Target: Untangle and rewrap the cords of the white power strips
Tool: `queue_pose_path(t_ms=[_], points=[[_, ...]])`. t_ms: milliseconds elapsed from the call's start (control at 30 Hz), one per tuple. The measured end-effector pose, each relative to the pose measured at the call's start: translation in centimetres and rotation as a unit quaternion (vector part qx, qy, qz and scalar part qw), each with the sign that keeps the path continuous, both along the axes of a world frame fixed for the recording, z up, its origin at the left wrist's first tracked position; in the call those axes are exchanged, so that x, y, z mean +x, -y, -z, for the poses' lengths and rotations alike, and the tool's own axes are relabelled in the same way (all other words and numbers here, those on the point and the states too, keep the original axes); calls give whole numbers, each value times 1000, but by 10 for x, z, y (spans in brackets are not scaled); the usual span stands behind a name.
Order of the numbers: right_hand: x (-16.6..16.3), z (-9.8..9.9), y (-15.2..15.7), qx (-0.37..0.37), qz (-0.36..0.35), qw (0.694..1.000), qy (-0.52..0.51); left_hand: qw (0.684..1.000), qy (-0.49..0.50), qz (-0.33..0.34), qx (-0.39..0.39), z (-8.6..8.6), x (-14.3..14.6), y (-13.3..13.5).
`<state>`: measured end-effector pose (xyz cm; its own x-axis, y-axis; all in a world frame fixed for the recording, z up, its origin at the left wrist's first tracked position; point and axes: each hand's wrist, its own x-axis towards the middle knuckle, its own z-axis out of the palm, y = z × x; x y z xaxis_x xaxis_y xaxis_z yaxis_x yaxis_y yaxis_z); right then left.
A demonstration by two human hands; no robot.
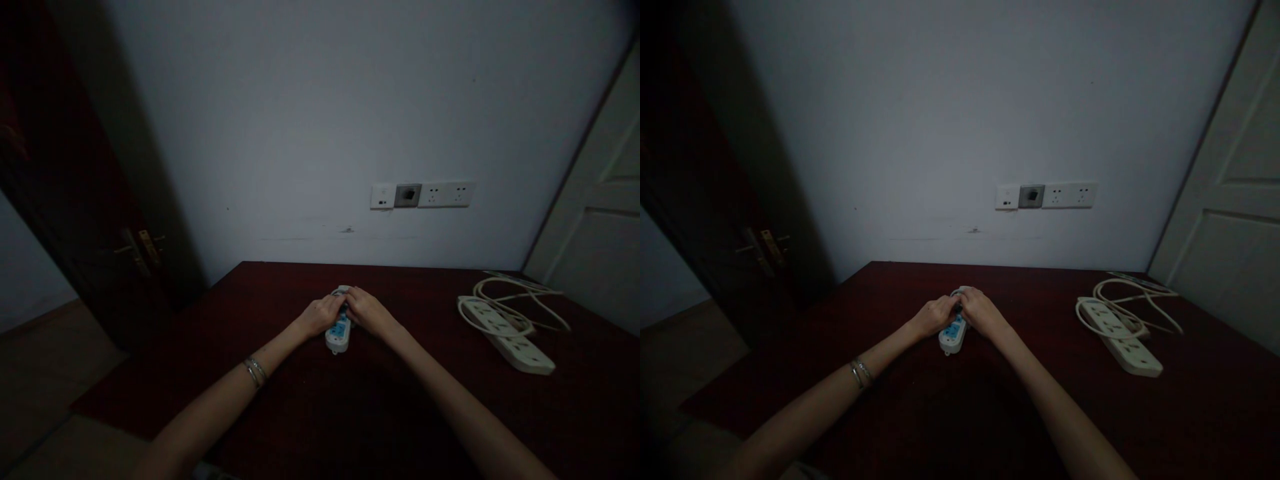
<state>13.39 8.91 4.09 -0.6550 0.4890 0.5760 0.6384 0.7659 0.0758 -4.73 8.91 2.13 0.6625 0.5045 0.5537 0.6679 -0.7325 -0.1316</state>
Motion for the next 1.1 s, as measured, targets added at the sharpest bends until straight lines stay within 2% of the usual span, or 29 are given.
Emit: queue_pose_path(t_ms=[133,300,567,700,933,1000,1100], points=[[5,-7,0,-3,-10,1000,25,999,37,20,-23,1,1,0],[12,-13,1,-39,-11,999,-9,986,137,33,-93,2,2,9],[17,-23,-4,-155,-39,985,-66,962,191,15,-196,-1,3,8],[18,-20,-7,-198,-70,971,-114,931,271,29,-242,1,3,7],[25,-13,-10,-250,-100,946,-180,837,430,80,-329,14,3,-1],[25,-14,-10,-258,-105,943,-183,824,445,74,-342,16,4,-3],[24,-14,-9,-259,-104,942,-186,824,453,48,-337,17,6,-3]])
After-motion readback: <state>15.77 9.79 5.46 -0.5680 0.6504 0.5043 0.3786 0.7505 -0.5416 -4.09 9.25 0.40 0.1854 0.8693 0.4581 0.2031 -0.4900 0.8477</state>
